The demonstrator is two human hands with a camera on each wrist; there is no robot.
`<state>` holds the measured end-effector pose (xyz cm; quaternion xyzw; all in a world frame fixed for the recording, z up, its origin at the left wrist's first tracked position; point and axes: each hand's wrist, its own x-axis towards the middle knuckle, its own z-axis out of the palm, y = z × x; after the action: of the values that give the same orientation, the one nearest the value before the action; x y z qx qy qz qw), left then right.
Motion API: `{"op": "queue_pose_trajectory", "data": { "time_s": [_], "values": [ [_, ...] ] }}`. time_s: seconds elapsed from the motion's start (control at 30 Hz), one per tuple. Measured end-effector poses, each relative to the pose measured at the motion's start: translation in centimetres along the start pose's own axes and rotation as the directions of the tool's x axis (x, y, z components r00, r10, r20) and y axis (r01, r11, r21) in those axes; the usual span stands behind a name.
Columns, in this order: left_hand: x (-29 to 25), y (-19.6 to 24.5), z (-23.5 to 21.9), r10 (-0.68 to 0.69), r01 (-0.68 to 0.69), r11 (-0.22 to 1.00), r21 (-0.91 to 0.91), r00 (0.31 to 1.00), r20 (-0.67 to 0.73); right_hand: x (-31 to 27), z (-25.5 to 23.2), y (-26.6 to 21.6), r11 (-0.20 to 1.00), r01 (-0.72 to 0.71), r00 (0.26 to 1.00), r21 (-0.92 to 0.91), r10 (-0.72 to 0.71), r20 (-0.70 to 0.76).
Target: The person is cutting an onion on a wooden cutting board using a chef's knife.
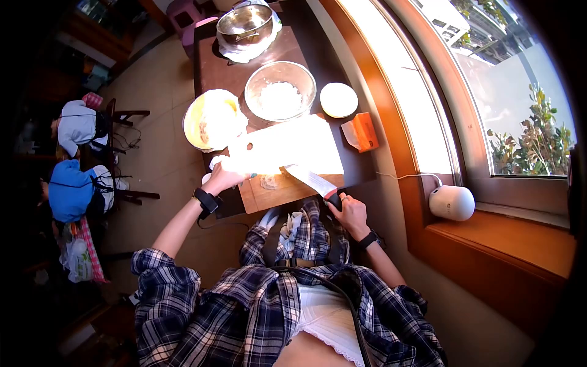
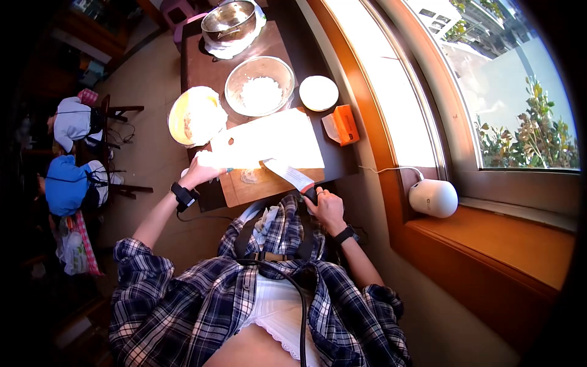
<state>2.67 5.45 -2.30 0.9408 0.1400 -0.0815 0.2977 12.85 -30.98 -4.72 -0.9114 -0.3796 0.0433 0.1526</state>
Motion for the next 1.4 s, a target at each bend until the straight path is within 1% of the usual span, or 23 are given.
{"op": "queue_pose_trajectory", "data": {
  "time_s": [0.07, 0.1, 0.17, 0.2, 0.27, 0.3, 0.37, 0.4, 0.43, 0.47, 0.5, 0.57, 0.63, 0.7, 0.87, 1.0, 1.07, 1.17, 1.23, 1.27, 1.3, 1.37, 1.4],
  "values": [
    [-0.2, -0.5, 0.4, 0.125, -0.123, 0.991, 0.056, 0.992, -0.026, -0.4, -0.2, 0.1, 1.0, -0.005, 1.0, -0.001, 0.005, 0.004],
    [-0.2, -0.6, 0.6, 0.129, -0.127, 0.99, 0.057, 0.991, -0.026, -0.6, -0.5, 0.1, 1.0, -0.006, 1.0, -0.007, 0.006, 0.006],
    [0.0, 0.0, 0.3, -0.032, 0.03, 0.998, 0.053, 0.999, 0.039, -1.2, -0.7, 0.1, 1.0, -0.018, 1.0, -0.009, 0.018, -0.004],
    [0.5, 0.2, 0.4, -0.011, 0.01, 0.999, 0.048, 1.0, 0.026, -1.4, -1.3, 0.2, 0.999, -0.029, 0.999, -0.022, 0.028, -0.021],
    [0.4, 0.0, 1.1, 0.106, -0.092, 0.992, 0.091, 0.981, -0.164, -1.8, -1.5, 0.5, 0.999, -0.038, 0.999, -0.035, 0.039, 0.012],
    [0.3, -0.3, 1.3, 0.106, -0.092, 0.991, 0.096, 0.982, -0.159, -2.2, -1.5, 0.6, 0.998, -0.051, 0.997, -0.048, 0.053, 0.051],
    [0.2, 1.0, 0.6, 0.009, -0.009, 1.0, -0.004, 0.991, -0.133, -2.7, -1.8, 0.7, 0.997, -0.057, 0.997, -0.059, 0.06, 0.044],
    [0.1, 1.6, 0.2, 0.013, -0.014, 1.0, -0.004, 0.991, -0.131, -2.8, -1.9, 0.7, 0.996, -0.064, 0.997, -0.061, 0.067, 0.047],
    [0.5, 2.8, -0.9, -0.073, 0.074, 0.989, -0.129, 0.997, 0.01, -2.9, -2.8, 0.8, 0.994, -0.076, 0.996, -0.084, 0.079, 0.034],
    [0.6, 3.2, -1.3, -0.166, 0.202, 0.954, -0.224, 0.971, 0.17, -2.9, -2.6, 0.9, 0.994, -0.075, 0.996, -0.083, 0.078, 0.032],
    [0.7, 3.1, -1.0, -0.167, 0.202, 0.954, -0.222, 0.972, 0.168, -3.0, -2.4, 1.0, 0.994, -0.078, 0.997, -0.082, 0.079, 0.011],
    [0.8, 2.9, -0.4, -0.196, 0.274, 0.911, -0.308, 0.945, 0.26, -3.0, -2.2, 0.9, 0.994, -0.081, 0.997, -0.075, 0.081, -0.005],
    [1.0, 2.8, -0.1, -0.192, 0.265, 0.924, -0.276, 0.946, 0.262, -3.0, -2.2, 1.0, 0.994, -0.065, 0.998, -0.092, 0.066, 0.016],
    [1.3, 3.0, -0.3, -0.167, 0.233, 0.939, -0.252, 0.952, 0.257, -3.0, -3.0, 0.7, 0.993, -0.071, 0.997, -0.1, 0.069, -0.019],
    [1.0, 1.8, 0.6, -0.149, 0.261, 0.892, -0.369, 0.941, 0.305, -3.0, -2.8, 0.8, 0.994, -0.06, 0.998, -0.089, 0.057, -0.041],
    [0.7, 1.9, 0.3, -0.2, 0.319, 0.885, -0.339, 0.919, 0.341, -2.8, -2.6, 0.8, 0.993, -0.044, 0.999, -0.107, 0.041, -0.027],
    [0.3, 2.5, -0.2, -0.175, 0.242, 0.926, -0.29, 0.956, 0.237, -3.0, -2.7, 0.6, 0.994, -0.039, 0.999, -0.101, 0.038, -0.008],
    [0.3, 3.9, -1.5, -0.237, 0.271, 0.938, -0.217, 0.956, 0.172, -3.1, -2.9, 0.6, 0.994, -0.095, 0.994, -0.062, 0.098, 0.055],
    [0.4, 2.9, -1.0, -0.235, 0.26, 0.943, -0.21, 0.962, 0.137, -3.1, -2.2, 0.9, 0.904, -0.318, 0.932, 0.287, 0.242, 0.27],
    [0.4, 2.5, -0.7, -0.228, 0.245, 0.948, -0.202, 0.968, 0.102, -3.1, -1.4, 0.9, 0.805, -0.348, 0.93, 0.481, 0.232, 0.284],
    [0.3, 2.1, -0.3, -0.242, 0.26, 0.944, -0.201, 0.964, 0.109, -2.8, -0.5, 0.8, 0.802, -0.351, 0.927, 0.484, 0.226, 0.298],
    [0.0, 2.8, -0.6, -0.13, 0.125, 0.991, -0.056, 0.988, -0.083, -2.5, 1.7, 0.8, 0.442, -0.588, 0.807, 0.678, 0.266, 0.527],
    [0.0, 1.6, 0.5, -0.039, 0.043, 0.999, 0.023, 0.986, -0.165, -2.2, 2.8, 0.9, 0.393, -0.592, 0.805, 0.704, 0.239, 0.543]
  ]
}}
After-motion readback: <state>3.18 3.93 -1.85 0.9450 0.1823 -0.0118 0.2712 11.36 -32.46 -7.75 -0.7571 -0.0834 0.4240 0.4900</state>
